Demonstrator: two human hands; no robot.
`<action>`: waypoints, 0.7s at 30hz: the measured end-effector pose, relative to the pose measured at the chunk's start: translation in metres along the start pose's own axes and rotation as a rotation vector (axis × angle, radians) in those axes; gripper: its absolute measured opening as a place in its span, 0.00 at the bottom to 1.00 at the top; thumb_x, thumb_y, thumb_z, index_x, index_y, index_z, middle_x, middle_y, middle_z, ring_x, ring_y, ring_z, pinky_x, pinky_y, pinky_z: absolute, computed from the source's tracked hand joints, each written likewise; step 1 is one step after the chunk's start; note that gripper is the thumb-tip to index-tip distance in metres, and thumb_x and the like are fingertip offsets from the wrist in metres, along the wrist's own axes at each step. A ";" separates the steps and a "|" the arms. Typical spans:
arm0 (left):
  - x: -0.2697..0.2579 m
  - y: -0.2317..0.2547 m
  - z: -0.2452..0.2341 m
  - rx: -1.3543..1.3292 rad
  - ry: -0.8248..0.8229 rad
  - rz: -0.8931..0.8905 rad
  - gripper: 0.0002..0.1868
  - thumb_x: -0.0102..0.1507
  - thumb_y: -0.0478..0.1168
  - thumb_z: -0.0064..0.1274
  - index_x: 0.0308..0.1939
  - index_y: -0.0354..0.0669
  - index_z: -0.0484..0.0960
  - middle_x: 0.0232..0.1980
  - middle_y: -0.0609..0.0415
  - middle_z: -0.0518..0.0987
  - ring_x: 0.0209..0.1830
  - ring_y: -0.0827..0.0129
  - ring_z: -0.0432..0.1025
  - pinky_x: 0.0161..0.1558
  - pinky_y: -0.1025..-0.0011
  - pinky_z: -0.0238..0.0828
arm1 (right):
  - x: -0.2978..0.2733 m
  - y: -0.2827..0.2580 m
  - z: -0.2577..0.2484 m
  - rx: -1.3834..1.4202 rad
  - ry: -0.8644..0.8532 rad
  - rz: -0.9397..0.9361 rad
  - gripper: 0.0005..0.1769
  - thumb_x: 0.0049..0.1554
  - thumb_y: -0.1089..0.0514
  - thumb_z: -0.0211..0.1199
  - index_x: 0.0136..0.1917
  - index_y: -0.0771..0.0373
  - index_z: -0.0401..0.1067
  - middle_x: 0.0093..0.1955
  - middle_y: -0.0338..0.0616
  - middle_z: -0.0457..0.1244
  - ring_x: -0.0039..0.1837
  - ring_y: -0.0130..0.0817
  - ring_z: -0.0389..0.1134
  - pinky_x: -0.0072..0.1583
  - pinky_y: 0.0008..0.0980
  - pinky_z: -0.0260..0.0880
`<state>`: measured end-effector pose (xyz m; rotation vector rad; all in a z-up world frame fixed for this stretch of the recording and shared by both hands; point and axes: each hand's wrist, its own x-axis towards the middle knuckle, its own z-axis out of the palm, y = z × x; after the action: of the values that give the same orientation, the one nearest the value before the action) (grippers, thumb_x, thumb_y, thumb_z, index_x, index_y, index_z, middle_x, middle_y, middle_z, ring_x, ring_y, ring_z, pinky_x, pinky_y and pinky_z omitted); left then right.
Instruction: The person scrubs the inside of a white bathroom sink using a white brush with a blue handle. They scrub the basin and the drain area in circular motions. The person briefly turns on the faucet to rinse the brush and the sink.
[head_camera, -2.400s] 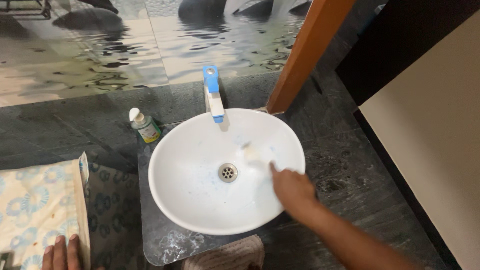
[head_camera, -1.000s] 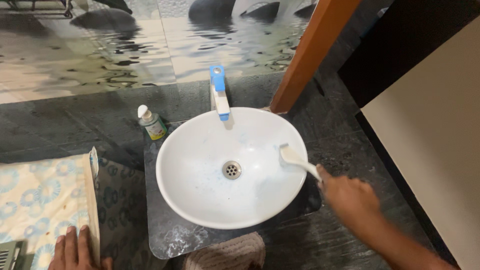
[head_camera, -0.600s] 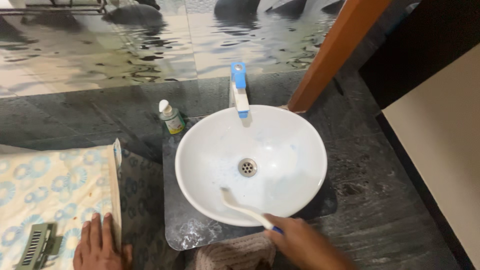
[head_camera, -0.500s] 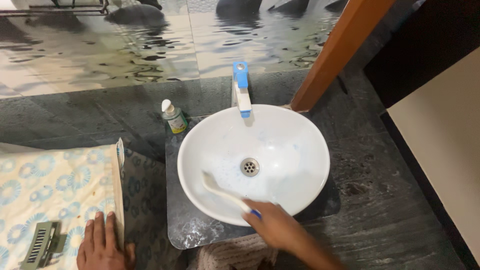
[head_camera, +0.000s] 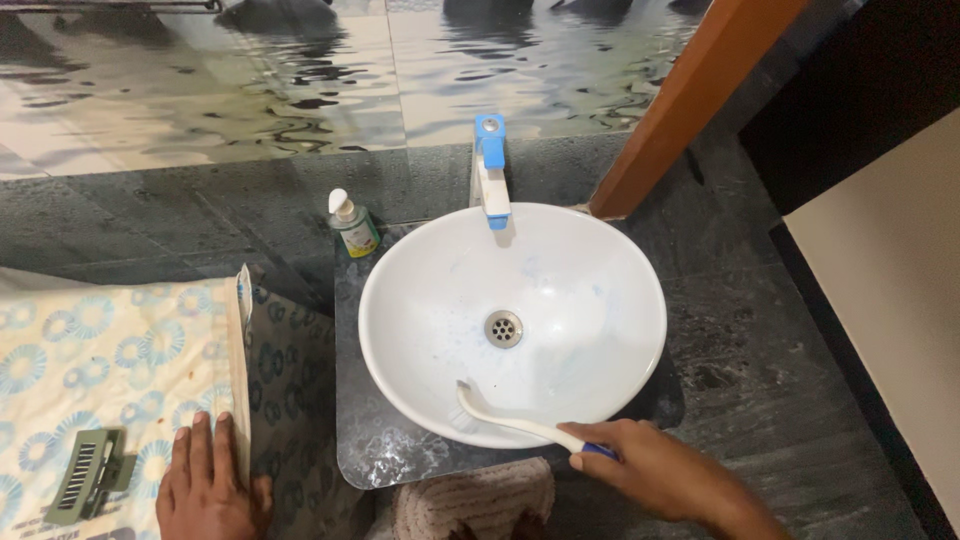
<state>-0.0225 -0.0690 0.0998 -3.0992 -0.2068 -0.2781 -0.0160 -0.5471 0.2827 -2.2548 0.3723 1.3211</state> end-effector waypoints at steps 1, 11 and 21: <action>0.001 0.000 0.000 0.008 -0.001 0.000 0.54 0.43 0.49 0.66 0.75 0.51 0.68 0.81 0.48 0.65 0.82 0.56 0.60 0.76 0.56 0.58 | 0.001 -0.006 0.002 0.023 0.040 -0.111 0.28 0.62 0.44 0.58 0.74 0.46 0.69 0.48 0.49 0.74 0.45 0.36 0.71 0.52 0.45 0.74; 0.005 -0.007 0.009 0.051 -0.013 0.031 0.54 0.43 0.52 0.66 0.75 0.51 0.69 0.80 0.47 0.65 0.82 0.54 0.60 0.79 0.56 0.57 | 0.025 -0.118 0.033 0.223 0.260 -0.307 0.29 0.65 0.46 0.52 0.78 0.49 0.59 0.38 0.53 0.71 0.33 0.35 0.67 0.40 0.40 0.69; -0.002 0.001 -0.004 -0.046 0.059 0.024 0.53 0.47 0.51 0.62 0.78 0.51 0.66 0.82 0.47 0.64 0.84 0.55 0.58 0.78 0.54 0.56 | 0.015 -0.044 0.016 -0.063 0.210 -0.358 0.30 0.62 0.42 0.58 0.74 0.55 0.68 0.41 0.49 0.72 0.39 0.31 0.72 0.48 0.37 0.72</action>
<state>-0.0245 -0.0702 0.1032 -3.1314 -0.1642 -0.3785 0.0007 -0.5011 0.2756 -2.3812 -0.0070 0.9288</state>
